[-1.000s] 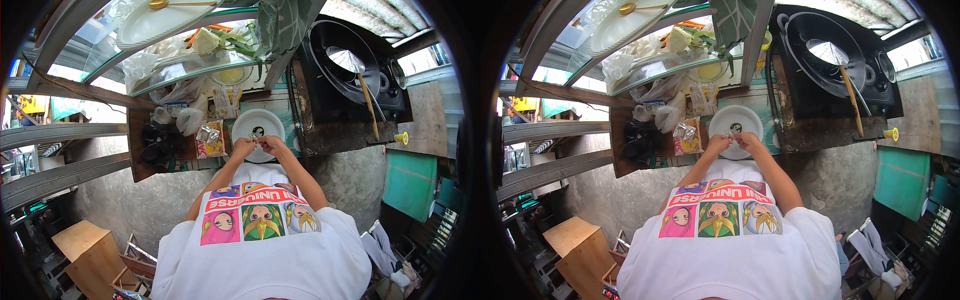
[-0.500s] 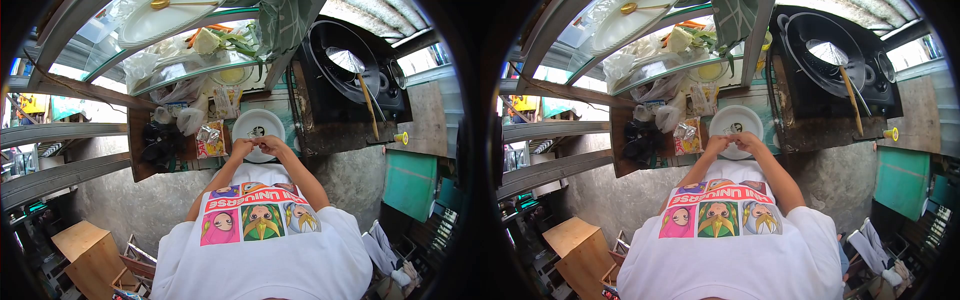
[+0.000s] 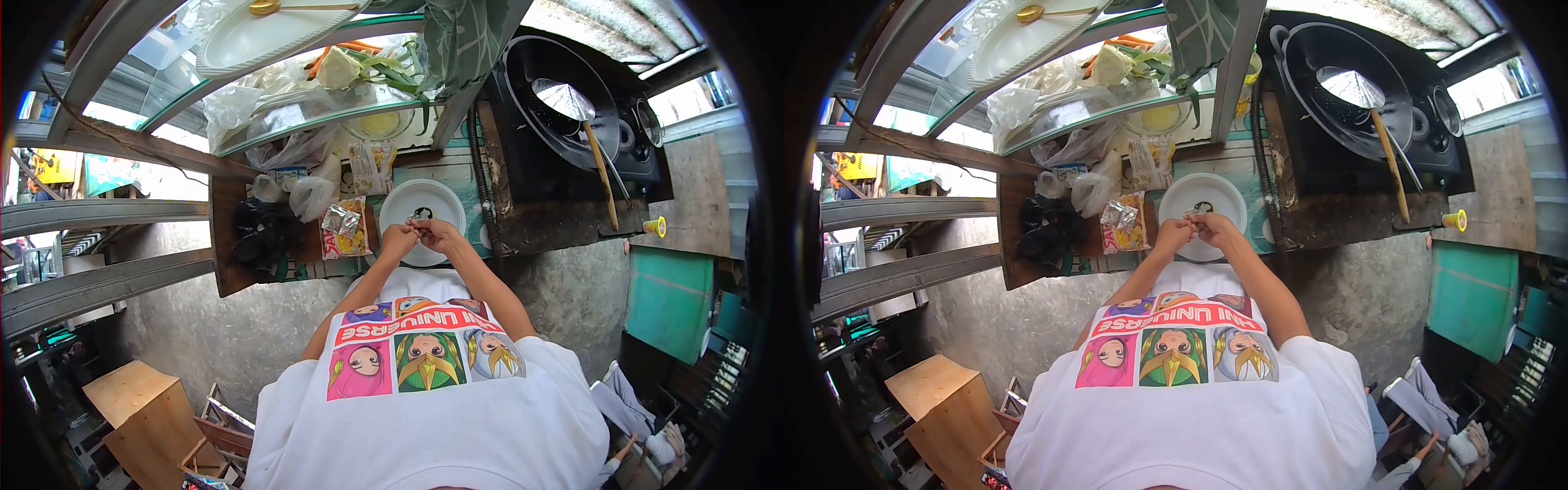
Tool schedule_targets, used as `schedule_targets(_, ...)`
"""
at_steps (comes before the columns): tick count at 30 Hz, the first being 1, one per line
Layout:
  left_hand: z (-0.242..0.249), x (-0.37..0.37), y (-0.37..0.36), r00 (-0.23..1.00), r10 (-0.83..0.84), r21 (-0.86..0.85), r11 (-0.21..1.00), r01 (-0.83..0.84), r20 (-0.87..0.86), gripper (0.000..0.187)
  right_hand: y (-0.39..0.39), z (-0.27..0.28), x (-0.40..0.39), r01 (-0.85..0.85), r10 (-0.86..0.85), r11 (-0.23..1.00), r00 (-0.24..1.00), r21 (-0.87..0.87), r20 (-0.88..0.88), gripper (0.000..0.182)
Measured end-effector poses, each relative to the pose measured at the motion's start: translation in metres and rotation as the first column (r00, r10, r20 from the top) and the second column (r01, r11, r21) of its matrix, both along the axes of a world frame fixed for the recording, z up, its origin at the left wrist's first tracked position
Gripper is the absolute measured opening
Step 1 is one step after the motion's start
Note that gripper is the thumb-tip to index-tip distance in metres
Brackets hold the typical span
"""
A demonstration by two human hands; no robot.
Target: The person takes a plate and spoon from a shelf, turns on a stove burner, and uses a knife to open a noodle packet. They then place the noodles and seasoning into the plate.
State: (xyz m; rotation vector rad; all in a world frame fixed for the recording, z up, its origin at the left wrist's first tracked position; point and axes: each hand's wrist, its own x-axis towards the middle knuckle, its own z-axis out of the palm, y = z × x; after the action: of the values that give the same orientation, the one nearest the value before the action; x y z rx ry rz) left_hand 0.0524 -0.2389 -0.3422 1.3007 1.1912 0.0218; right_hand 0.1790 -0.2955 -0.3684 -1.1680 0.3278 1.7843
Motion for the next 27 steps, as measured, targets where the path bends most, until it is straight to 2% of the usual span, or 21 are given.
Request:
schedule_targets(3,0.011,0.001,0.001,0.999,-0.016,0.044,0.999,0.017,-0.03,0.017,0.001,0.001,-0.002,0.049,-0.047,0.998,0.997,0.026,-0.053,0.013)
schedule_targets(5,0.009,0.002,0.0,0.998,-0.037,0.078,0.996,0.041,-0.051,0.017,0.002,0.005,-0.003,0.114,-0.116,0.993,0.99,-0.029,-0.082,0.012)
schedule_targets(9,0.005,0.001,-0.001,0.992,-0.081,0.16,0.982,0.095,-0.091,0.017,0.001,0.012,-0.006,0.114,-0.115,0.993,0.991,-0.02,-0.067,0.012)
schedule_targets(12,0.005,0.0,-0.001,0.99,-0.093,0.193,0.975,0.112,-0.104,0.018,-0.001,0.015,-0.005,0.097,-0.097,0.995,0.995,-0.028,0.014,0.009)
schedule_targets(14,0.007,-0.001,0.0,0.991,-0.093,0.207,0.972,0.111,-0.095,0.017,-0.005,0.016,0.002,-0.056,0.068,0.997,0.974,-0.059,0.216,0.013)
schedule_targets(17,0.012,-0.005,0.003,0.995,-0.05,0.193,0.979,0.067,-0.092,0.018,-0.013,0.03,0.007,-0.112,0.132,0.99,0.943,-0.079,0.306,0.012)
schedule_targets(19,0.014,-0.004,0.004,0.999,-0.01,0.036,0.999,0.012,-0.044,0.018,-0.018,0.028,0.009,-0.103,0.13,0.99,0.935,-0.097,0.329,0.012)
schedule_targets(21,0.015,-0.004,0.003,1.0,-0.03,0.001,1.0,0.03,-0.008,0.018,-0.02,0.026,0.01,-0.093,0.126,0.989,0.928,-0.111,0.352,0.012)
schedule_targets(24,0.008,-0.004,0.0,0.998,-0.021,-0.045,0.999,0.023,0.055,0.018,-0.021,0.027,0.009,-0.057,0.097,0.991,0.928,-0.122,0.358,0.012)
schedule_targets(26,0.01,-0.004,0.0,0.997,0.005,-0.059,0.998,0.0,0.082,0.019,-0.021,0.029,0.006,0.021,0.007,0.997,0.938,-0.078,0.345,0.016)
schedule_targets(27,0.011,-0.004,0.0,0.996,0.021,-0.119,0.993,-0.011,0.086,0.019,-0.022,0.03,0.006,0.022,0.006,0.997,0.938,-0.078,0.346,0.016)
